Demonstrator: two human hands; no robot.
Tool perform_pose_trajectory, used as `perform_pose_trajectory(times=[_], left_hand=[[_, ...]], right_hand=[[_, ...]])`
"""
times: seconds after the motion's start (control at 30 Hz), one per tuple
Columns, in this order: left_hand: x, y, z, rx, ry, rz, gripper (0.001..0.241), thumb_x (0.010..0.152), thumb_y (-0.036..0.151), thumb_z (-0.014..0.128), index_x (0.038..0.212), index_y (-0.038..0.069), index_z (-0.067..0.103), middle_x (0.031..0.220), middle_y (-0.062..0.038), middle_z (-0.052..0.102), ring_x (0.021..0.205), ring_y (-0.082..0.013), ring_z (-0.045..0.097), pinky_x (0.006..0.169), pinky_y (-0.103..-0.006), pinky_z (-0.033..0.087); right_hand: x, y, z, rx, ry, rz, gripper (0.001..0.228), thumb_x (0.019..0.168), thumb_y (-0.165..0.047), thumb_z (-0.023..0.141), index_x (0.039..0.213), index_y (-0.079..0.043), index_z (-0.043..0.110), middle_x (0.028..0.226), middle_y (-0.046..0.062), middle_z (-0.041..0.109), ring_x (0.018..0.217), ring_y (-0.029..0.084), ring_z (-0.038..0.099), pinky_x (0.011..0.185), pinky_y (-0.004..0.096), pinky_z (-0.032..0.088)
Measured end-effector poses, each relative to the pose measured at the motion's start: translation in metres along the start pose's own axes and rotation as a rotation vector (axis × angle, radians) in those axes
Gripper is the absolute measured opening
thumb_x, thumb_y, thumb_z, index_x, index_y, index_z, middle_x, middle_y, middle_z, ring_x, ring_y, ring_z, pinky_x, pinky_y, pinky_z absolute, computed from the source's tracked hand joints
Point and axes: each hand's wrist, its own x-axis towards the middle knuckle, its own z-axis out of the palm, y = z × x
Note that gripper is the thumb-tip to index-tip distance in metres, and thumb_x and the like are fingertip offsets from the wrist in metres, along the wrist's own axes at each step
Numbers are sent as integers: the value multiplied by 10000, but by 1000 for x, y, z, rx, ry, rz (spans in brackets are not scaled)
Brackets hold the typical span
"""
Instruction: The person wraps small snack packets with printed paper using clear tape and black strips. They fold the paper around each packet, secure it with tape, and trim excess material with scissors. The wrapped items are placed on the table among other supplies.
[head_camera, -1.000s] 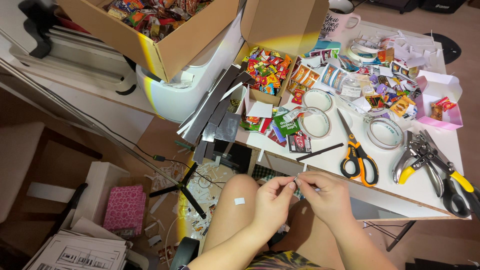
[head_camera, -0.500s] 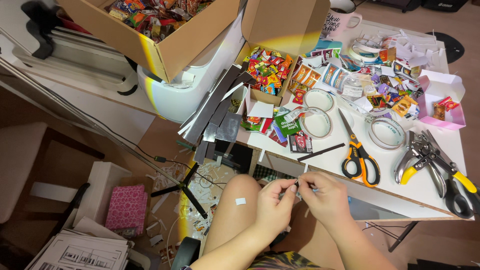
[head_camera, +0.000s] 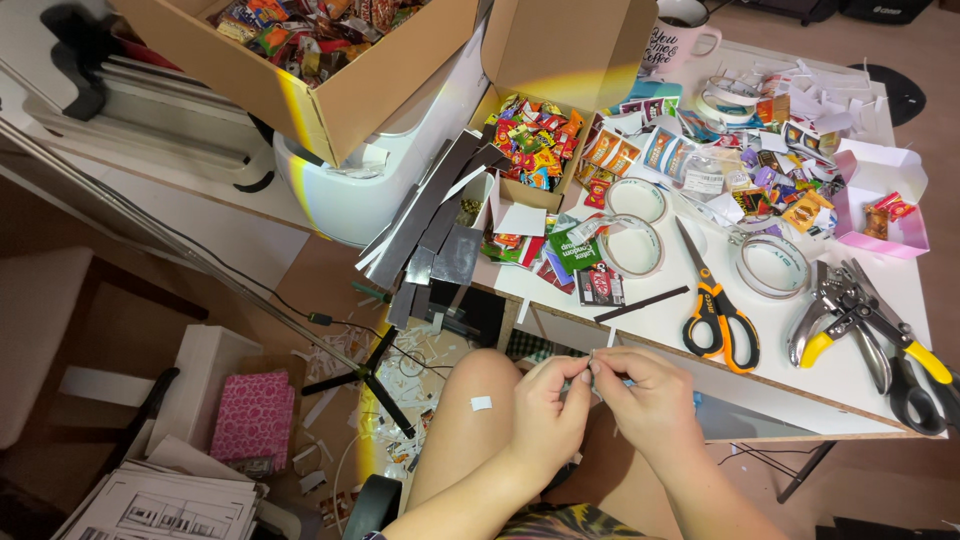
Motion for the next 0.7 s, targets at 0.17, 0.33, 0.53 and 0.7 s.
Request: perform_pose_trajectory(times=[0.17,0.33,0.53,0.7], left_hand=[[-3,-7,-1,-87,0,-48,144,956,96,606,1013,64,734,955,-65,759,874,-198,711,785,-325,573],[-5,-24,9,-506,63,-337,134,957,105,669,1026,31,756,975,-79,785,903,-153,715,843,-302,584],[-4,-17,10,-377,62,-286,165,951,133,670,1065,63,768,1036,-71,789,964,-160,726,878,-300,589],[-4,-20,8,-328,42,-316,145,931,196,716,997,78,770,971,-47,784,912,-144,716,849,-286,581]], right_hand=[[5,-10,-2,42,-39,166,89,830,-73,725,795,-94,804,838,-11,801,796,97,712,767,242,555],[15,25,5,506,-91,377,119,886,1,685,890,49,794,760,141,752,653,197,666,667,313,581],[7,2,1,158,-28,277,155,799,-33,786,941,-66,838,940,35,816,827,93,737,793,227,608],[8,2,2,-42,3,-143,29,831,-78,751,812,-97,738,844,-3,772,784,128,710,747,264,562]])
